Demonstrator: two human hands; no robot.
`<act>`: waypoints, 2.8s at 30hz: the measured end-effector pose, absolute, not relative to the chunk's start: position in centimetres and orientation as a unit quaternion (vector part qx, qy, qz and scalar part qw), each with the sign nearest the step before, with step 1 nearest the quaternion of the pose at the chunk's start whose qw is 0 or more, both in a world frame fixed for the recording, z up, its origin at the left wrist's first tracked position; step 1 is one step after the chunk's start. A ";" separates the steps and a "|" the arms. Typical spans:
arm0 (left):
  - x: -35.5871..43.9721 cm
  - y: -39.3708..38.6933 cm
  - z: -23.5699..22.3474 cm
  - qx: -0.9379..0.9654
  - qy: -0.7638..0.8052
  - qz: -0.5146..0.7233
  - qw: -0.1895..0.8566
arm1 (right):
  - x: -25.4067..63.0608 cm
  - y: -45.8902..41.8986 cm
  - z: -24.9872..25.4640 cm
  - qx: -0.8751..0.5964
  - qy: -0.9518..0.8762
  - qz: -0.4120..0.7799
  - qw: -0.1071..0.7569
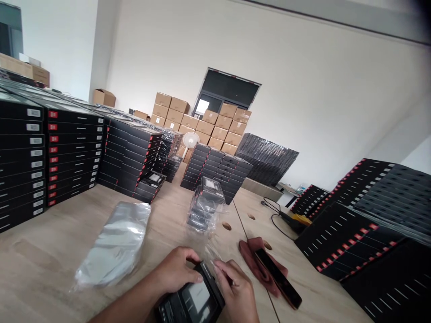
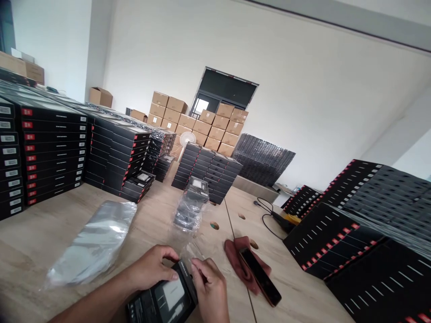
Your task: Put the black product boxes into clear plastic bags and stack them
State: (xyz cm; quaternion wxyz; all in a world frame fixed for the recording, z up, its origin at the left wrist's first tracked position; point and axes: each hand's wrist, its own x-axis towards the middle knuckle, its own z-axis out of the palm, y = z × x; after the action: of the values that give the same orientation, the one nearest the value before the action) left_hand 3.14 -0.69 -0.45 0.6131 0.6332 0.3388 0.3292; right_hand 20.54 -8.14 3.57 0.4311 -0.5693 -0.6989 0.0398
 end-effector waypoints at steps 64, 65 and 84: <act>2.6 -1.2 0.9 0.663 0.419 0.341 0.519 | 23.3 -7.3 1.6 -0.748 -0.552 0.075 0.361; 2.6 -1.2 1.0 0.669 0.417 0.338 0.515 | 23.3 -7.4 1.7 -0.743 -0.538 0.114 0.381; 2.9 -1.1 0.6 0.645 0.384 0.367 0.549 | 23.3 -6.9 1.0 -0.707 -0.551 0.096 0.433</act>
State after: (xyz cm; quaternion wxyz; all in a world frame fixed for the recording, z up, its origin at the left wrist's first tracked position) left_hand 2.92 -1.10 0.58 0.5492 0.6451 0.3838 0.3673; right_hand 23.28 -6.91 0.98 0.4332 -0.7069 -0.5508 0.0960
